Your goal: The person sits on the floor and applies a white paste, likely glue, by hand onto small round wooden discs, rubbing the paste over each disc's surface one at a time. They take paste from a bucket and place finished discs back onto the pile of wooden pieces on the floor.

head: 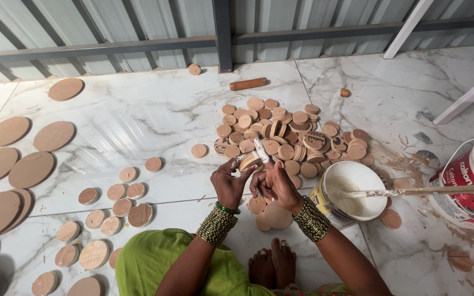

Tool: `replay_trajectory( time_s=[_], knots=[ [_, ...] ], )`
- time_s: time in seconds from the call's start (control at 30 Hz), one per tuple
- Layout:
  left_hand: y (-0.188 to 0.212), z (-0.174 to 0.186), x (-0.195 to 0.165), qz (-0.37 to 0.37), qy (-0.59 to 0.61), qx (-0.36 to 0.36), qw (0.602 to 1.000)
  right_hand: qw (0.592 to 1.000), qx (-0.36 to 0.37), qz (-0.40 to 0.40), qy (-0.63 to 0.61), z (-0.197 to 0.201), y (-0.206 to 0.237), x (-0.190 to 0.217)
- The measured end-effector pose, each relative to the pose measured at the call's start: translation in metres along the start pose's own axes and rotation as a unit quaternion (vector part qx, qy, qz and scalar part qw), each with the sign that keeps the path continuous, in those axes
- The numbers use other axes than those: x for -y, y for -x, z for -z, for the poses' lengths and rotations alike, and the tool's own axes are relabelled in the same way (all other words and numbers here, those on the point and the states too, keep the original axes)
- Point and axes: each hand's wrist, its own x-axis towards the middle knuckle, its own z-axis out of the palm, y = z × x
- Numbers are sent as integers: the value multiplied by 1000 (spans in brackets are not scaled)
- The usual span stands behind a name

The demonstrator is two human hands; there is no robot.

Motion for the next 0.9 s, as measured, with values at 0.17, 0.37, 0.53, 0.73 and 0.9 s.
replay_trajectory(
  time_s=[0.17, 0.37, 0.53, 0.73, 0.9],
  knots=[
    [-1, 1, -2, 7, 2, -18, 1000, 1000, 18, -10, 19, -7, 4, 11],
    [-3, -1, -3, 25, -9, -27, 999, 996, 12, -24, 79, -15, 6, 25],
    [-3, 1, 0, 58, -9, -28, 998, 988, 1, -34, 150, -12, 13, 25],
    [-14, 4, 9, 45, 90, -77, 992, 983, -13, 3, 184, 16, 27, 11],
    [-13, 8, 12, -50, 112, -73, 990, 983, -89, 73, 141, 24, 26, 10]
  ],
)
